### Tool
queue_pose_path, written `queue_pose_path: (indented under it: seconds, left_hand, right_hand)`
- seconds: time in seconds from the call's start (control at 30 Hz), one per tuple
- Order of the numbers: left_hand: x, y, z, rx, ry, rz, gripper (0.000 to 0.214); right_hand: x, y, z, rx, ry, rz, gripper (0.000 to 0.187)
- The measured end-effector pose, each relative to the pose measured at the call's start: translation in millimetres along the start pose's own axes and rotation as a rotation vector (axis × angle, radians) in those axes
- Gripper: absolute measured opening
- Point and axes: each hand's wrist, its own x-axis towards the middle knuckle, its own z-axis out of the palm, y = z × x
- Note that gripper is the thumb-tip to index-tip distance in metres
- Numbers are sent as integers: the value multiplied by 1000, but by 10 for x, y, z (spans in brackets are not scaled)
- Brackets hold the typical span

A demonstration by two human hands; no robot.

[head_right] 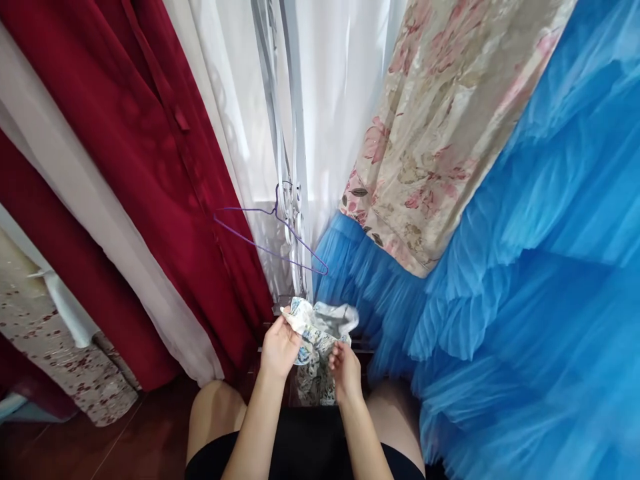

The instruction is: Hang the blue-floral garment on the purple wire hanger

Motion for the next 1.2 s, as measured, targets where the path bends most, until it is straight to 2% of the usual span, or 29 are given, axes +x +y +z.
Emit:
queue_pose_path:
  seconds: [0.07, 0.1, 0.13, 0.2, 0.27, 0.3, 0.37, 0.4, 0.43, 0.47, 0.57, 0.63, 0.7, 0.77, 0.83, 0.9, 1.0, 1.07, 1.2]
  left_hand:
    - [-117, -71, 156, 72, -68, 16, 16]
    - [-179, -88, 216, 131, -129, 37, 11]
    - [-239, -97, 261, 204, -199, 67, 11]
    - [-340, -98, 303, 390, -309, 160, 20]
    - [-393, -71, 291, 630, -348, 309, 25]
    - [-398, -47, 270, 759, -346, 396, 24]
    - [-377, 20, 202, 991, -333, 551, 22]
    - [-361, 57, 155, 1065, -333, 587, 22]
    - [-348, 93, 99, 1103, -347, 572, 21]
    - [-344, 123, 35, 1118, -378, 503, 22]
    - [-392, 170, -200, 1139, -523, 95, 34]
    - [-451, 180, -377, 1230, -603, -100, 43]
    - [-492, 212, -550, 1390, -606, -125, 43]
    - [-491, 300, -698, 1562, -573, -65, 37]
    - [-450, 445, -795, 1687, -538, 28, 34]
    - [-396, 611, -811, 1758, -538, 92, 38]
    - [-359, 800, -631, 1774, -530, 127, 43]
    - [-380, 852, -384, 1768, -556, 197, 39]
    - [-451, 841, 187, 1697, -640, 449, 27]
  right_hand:
    - [-53, -118, 26, -93, 48, -118, 33]
    - [-95, -210, 65, -154, 15, -200, 39]
    - [-146, -317, 116, -214, -69, -279, 44]
    - [-261, -540, 235, -305, -358, -353, 50]
    - [-364, -715, 340, -367, -622, -312, 46]
    - [-403, -771, 376, -397, -692, -276, 44]
    - [-451, -820, 409, -451, -745, -199, 36]
    - [-463, -823, 404, -465, -758, -155, 32]
    - [-470, -822, 388, -470, -772, -106, 31]
    - [-472, -823, 362, -467, -792, -55, 33]
    - [-465, -888, 245, -458, -831, 40, 39]
    - [-441, -1000, 150, -486, -835, 56, 43]
    - [-380, -1165, 57, -558, -828, 55, 44]
    - [-269, -1372, -17, -691, -813, -8, 41]
    - [-98, -1606, -58, -832, -788, -140, 35]
    - [131, -1848, -59, -888, -744, -286, 28]
    - [560, -2190, 16, -795, -624, -395, 22]
    - [873, -2389, 124, -716, -571, -381, 20]
    - [1413, -2686, 491, -558, -537, -417, 14]
